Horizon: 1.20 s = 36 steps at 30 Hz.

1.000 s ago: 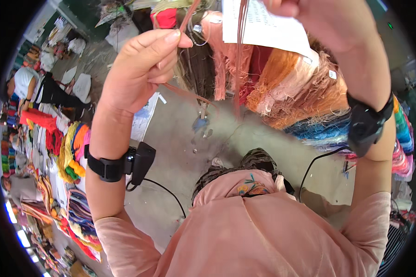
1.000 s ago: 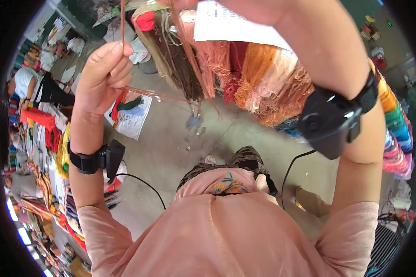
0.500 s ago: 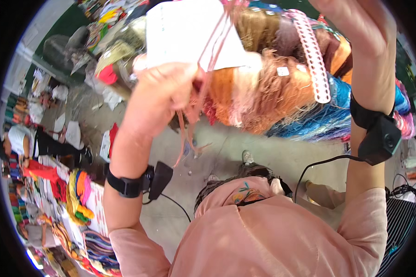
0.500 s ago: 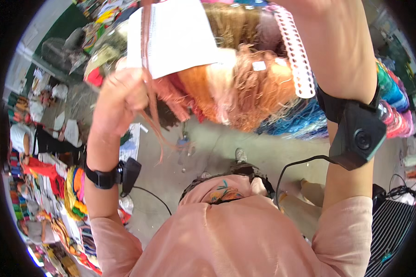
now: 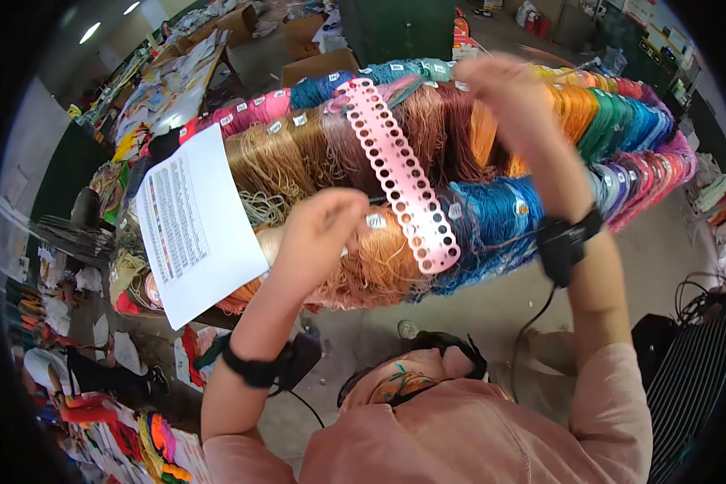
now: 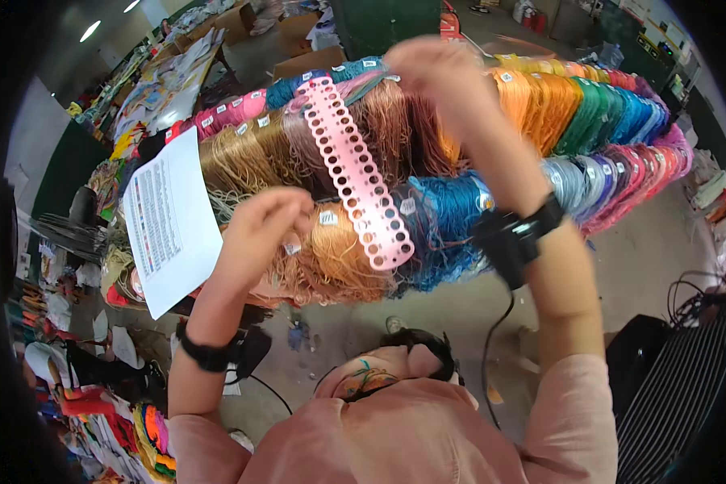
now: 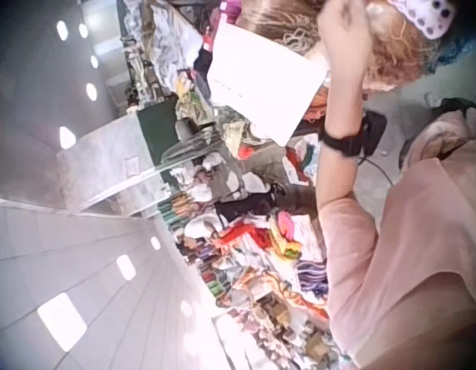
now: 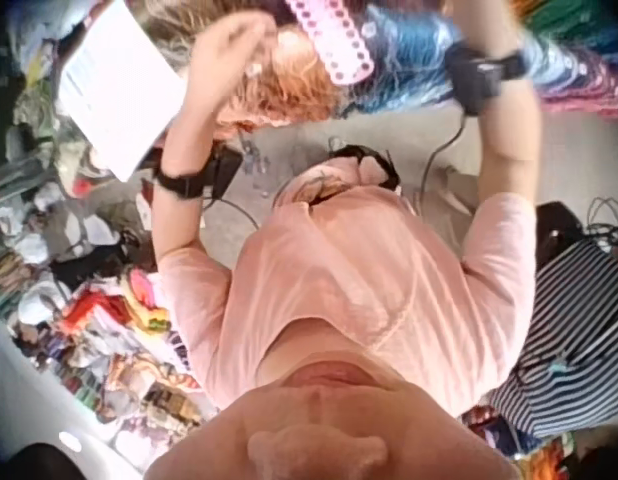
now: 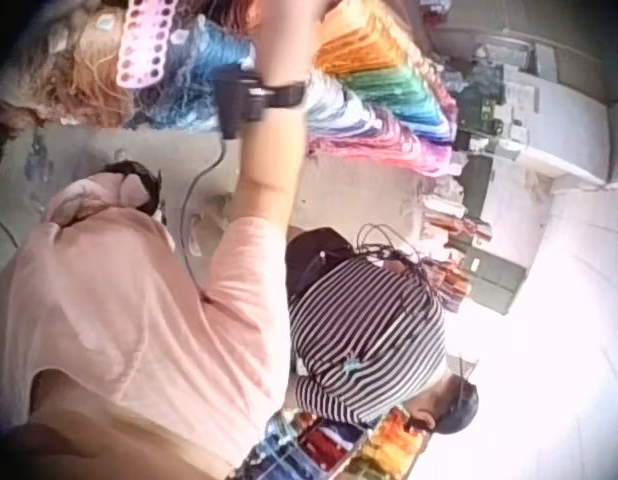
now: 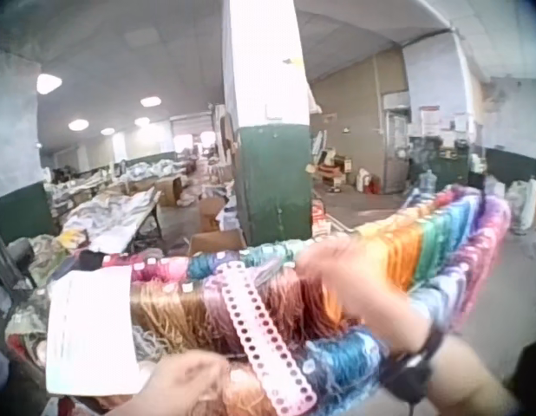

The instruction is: The person references a chart and selects strands of thread from a rack, looping them through a pink organizer. They walk to different racks to repeat the process, pulling more thread and tying it to the organizer.

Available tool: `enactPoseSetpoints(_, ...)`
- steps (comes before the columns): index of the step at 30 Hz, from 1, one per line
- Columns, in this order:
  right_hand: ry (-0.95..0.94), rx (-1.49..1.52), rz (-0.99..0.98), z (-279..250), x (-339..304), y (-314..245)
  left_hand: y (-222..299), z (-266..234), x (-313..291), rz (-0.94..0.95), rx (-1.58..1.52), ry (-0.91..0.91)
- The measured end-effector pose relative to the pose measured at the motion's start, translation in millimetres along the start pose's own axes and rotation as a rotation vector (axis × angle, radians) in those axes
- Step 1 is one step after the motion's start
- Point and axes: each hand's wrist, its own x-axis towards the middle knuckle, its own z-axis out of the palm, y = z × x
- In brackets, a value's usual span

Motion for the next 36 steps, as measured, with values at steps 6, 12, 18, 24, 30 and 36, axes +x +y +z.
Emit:
enactPoseSetpoints(6, -0.110, -0.086, -0.042, 59, 22, 81, -14, 9, 101, -0.157, -0.257, 0.299)
enactPoseSetpoints(12, -0.010, -0.445, -0.233, 79, 22, 107, -28, -3, 123, -0.161, -0.246, 0.246)
enactPoseSetpoints(18, -0.114, -0.671, -0.296, 81, 12, 98, -19, -13, 134, -0.103, -0.306, 0.163)
enactPoseSetpoints(24, -0.174, -0.753, -0.339, 74, 4, 88, -20, -10, 132, -0.075, -0.375, 0.079)
enactPoseSetpoints(30, -0.072, -0.472, -0.332, 70, 7, 90, -19, -4, 130, -0.047, -0.423, 0.115)
enactPoseSetpoints(36, 0.020, -0.373, -0.318, 70, 11, 96, -16, -1, 133, -0.015, -0.272, 0.189)
